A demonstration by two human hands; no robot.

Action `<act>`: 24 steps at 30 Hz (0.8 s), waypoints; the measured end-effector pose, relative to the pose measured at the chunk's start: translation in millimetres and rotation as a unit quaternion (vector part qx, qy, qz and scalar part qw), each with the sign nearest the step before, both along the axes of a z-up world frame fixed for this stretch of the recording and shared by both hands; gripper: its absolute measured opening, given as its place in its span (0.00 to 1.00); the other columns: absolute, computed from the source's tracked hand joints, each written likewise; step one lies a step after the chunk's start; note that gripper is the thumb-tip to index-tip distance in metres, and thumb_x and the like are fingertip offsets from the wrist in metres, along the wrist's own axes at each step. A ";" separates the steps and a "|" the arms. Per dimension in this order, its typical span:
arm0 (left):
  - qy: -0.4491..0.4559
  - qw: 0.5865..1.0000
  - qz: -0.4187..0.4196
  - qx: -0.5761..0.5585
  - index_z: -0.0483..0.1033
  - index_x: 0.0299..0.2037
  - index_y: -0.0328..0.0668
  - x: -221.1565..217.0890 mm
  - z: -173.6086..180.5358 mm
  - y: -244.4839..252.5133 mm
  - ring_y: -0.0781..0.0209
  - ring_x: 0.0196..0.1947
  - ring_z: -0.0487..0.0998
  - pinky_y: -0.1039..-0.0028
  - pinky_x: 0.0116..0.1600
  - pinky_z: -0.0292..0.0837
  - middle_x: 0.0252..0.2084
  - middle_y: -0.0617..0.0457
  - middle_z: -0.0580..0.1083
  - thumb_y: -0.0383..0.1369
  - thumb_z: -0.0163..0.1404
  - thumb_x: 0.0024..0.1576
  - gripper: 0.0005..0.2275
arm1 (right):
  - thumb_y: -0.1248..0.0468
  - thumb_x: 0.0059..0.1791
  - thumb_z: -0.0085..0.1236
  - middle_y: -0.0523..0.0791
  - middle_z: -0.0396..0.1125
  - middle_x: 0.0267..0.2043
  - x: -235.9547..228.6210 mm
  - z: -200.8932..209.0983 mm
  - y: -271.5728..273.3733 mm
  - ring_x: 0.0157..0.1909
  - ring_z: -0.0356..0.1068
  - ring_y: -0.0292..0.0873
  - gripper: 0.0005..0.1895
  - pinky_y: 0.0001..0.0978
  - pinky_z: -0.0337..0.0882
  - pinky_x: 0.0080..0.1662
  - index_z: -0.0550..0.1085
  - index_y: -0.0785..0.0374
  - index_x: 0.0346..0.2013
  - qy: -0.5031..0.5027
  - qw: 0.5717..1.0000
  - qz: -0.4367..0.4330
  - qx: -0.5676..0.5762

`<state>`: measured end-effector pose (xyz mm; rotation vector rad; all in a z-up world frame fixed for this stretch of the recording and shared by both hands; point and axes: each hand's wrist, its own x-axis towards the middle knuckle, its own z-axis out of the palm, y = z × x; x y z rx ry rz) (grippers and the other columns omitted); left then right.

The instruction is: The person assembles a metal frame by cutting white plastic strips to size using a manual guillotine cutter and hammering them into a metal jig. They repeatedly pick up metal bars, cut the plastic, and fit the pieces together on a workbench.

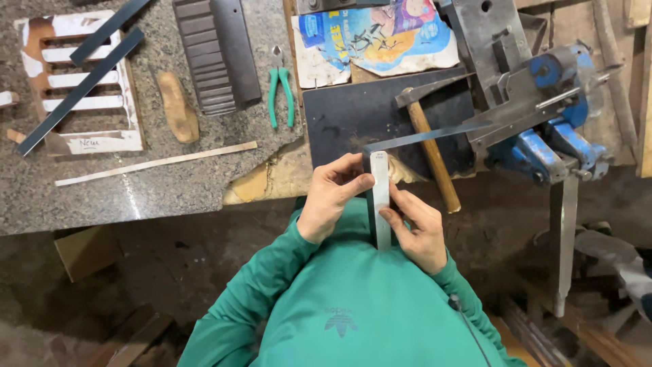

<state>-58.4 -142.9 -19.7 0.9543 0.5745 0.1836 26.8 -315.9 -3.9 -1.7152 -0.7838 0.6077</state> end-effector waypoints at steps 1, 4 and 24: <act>-0.008 1.000 0.010 -0.011 0.78 0.54 0.31 1.3 -0.8 -0.9 0.70 0.44 0.77 0.77 0.52 0.75 0.43 0.58 0.79 0.24 0.57 0.60 0.12 | 0.72 0.50 0.62 0.45 0.68 0.35 0.8 -5.1 -2.3 0.32 0.65 0.36 0.25 0.26 0.69 0.38 0.71 0.70 0.63 0.009 1.000 -0.003 -0.001; -0.039 0.998 0.035 -0.026 0.78 0.52 0.31 5.6 1.4 -0.7 0.69 0.44 0.77 0.77 0.52 0.74 0.43 0.58 0.79 0.22 0.57 0.60 0.11 | 0.72 0.53 0.58 0.47 0.71 0.47 3.9 -25.3 -8.0 0.46 0.70 0.37 0.24 0.27 0.71 0.49 0.69 0.71 0.64 0.092 0.993 -0.040 0.064; -0.170 0.742 -0.030 0.648 0.83 0.37 0.50 130.6 72.9 14.6 0.55 0.47 0.75 0.40 0.69 0.49 0.38 0.60 0.76 0.16 0.58 0.43 0.16 | 0.67 0.54 0.64 0.51 0.70 0.55 72.5 -50.7 -131.0 0.55 0.72 0.52 0.18 0.42 0.73 0.56 0.77 0.61 0.60 -0.311 0.866 -0.300 -0.254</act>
